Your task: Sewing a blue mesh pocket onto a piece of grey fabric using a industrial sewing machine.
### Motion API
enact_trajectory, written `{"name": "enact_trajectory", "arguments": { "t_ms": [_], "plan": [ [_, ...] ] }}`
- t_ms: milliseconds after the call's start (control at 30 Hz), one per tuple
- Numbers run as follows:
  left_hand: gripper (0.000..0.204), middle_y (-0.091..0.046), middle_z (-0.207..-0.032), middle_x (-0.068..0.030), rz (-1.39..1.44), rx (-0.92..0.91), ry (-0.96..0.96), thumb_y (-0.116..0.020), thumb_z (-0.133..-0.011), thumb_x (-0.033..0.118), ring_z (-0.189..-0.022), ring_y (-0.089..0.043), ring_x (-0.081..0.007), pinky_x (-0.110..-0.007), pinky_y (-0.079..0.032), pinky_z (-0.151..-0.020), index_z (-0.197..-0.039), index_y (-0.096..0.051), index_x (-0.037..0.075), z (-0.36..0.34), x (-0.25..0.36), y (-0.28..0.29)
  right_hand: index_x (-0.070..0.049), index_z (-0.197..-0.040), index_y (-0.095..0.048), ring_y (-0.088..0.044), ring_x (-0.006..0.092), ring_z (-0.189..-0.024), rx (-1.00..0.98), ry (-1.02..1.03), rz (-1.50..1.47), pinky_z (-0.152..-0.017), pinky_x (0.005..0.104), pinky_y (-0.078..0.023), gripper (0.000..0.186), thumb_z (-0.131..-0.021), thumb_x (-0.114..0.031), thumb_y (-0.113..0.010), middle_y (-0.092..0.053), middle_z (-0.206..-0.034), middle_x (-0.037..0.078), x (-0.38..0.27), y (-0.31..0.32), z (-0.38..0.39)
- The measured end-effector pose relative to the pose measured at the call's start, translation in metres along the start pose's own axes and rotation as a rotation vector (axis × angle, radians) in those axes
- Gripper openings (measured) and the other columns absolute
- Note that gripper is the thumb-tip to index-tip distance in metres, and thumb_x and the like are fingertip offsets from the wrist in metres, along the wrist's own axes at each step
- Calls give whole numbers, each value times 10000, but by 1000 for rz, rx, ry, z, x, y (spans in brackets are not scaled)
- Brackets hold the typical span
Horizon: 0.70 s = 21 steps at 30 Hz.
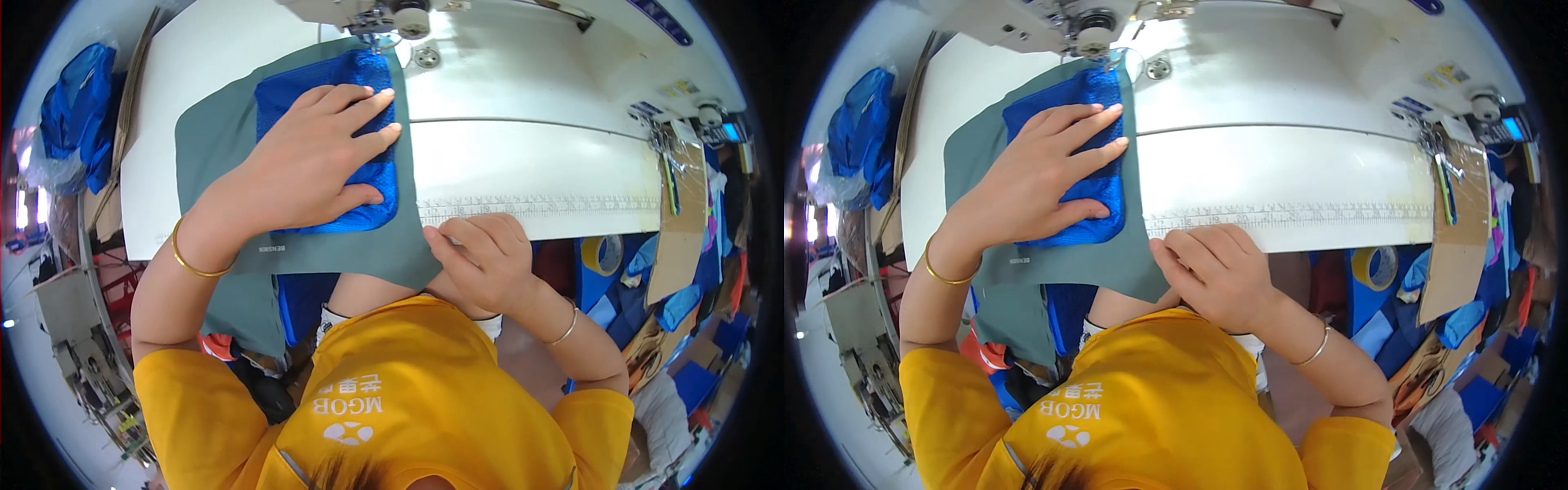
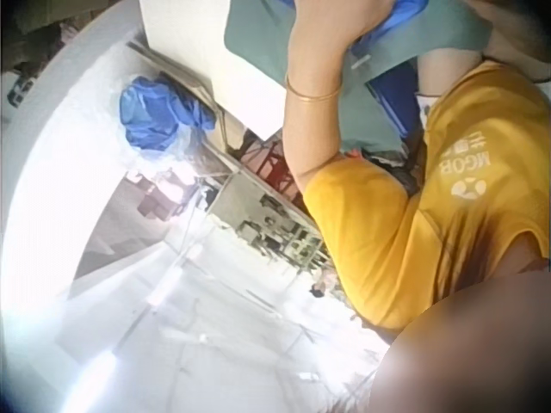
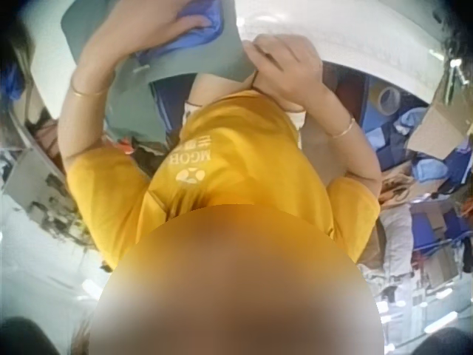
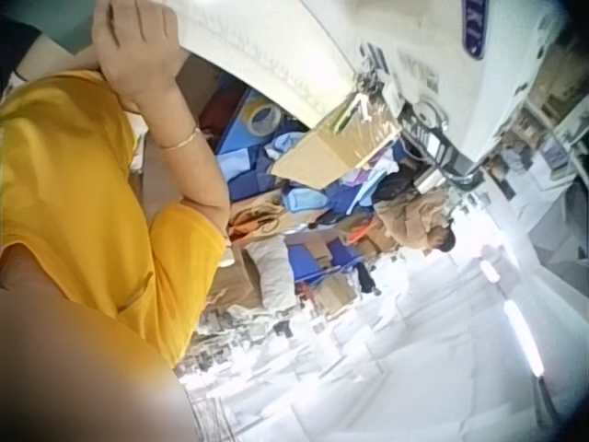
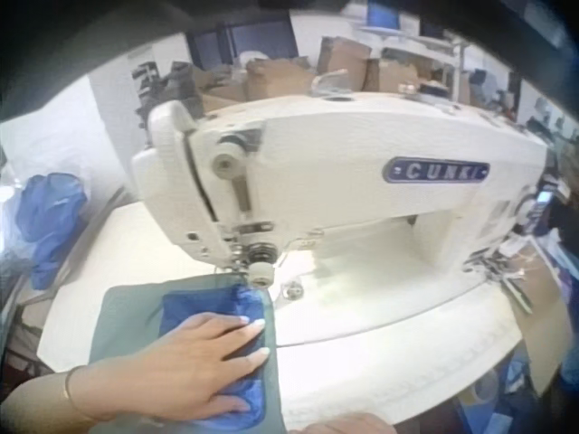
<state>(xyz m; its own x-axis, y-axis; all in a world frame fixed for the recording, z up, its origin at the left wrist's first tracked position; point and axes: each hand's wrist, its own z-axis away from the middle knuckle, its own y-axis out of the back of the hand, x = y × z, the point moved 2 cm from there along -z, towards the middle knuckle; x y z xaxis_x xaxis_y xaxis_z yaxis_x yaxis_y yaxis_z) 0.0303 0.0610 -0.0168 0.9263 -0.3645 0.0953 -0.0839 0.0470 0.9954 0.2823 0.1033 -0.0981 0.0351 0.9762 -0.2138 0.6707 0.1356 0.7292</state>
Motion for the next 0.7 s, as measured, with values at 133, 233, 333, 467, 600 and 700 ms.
{"name": "enact_trajectory", "arguments": {
  "t_ms": [133,233,333,467,600,700],
  "plan": [
    [681,-531,-1537,-185,-2,26,16,-863,-773,324,-1412,-473,-375,-497,-394,-1163,-1358,-655,44,2,2,-1,-45,-1118,-763,-653,206,-903,-17,5,-29,-751,332,-523,372,-760,-126,-707,-686,-1043,54,0,1,-2],
    [687,-534,-1532,-186,21,32,12,-866,-770,328,-1409,-476,-375,-495,-394,-1163,-1359,-655,44,2,1,-3,-41,-1101,-762,-646,205,-882,3,20,-8,-734,329,-511,380,-736,-129,-706,-683,-1042,56,0,0,-1],
    [688,-537,-1528,-190,5,56,7,-870,-765,325,-1404,-479,-380,-498,-397,-1158,-1355,-656,43,4,1,-5,-36,-1091,-758,-638,204,-866,13,25,-12,-729,330,-509,383,-722,-126,-707,-679,-1037,56,0,1,-4],
    [684,-534,-1529,-190,19,66,-6,-873,-763,320,-1397,-483,-382,-499,-401,-1147,-1349,-656,41,6,-2,-8,-27,-1084,-749,-635,209,-869,-8,31,-16,-723,333,-512,378,-721,-125,-713,-673,-1034,63,-1,3,-7],
    [677,-537,-1520,-192,32,79,-7,-876,-754,316,-1383,-489,-386,-499,-406,-1134,-1331,-659,34,4,-7,-10,-56,-1093,-753,-619,225,-867,-62,23,-49,-717,336,-504,356,-740,-84,-786,-673,-1044,50,2,2,-13],
    [681,-543,-1508,-195,21,72,-19,-877,-743,316,-1364,-496,-395,-497,-408,-1130,-1323,-660,34,0,0,-2,3,-1132,-701,-662,270,-990,-104,21,-109,-831,387,-570,354,-812,-144,-738,-667,-1146,122,4,9,-20]
  ]
}}
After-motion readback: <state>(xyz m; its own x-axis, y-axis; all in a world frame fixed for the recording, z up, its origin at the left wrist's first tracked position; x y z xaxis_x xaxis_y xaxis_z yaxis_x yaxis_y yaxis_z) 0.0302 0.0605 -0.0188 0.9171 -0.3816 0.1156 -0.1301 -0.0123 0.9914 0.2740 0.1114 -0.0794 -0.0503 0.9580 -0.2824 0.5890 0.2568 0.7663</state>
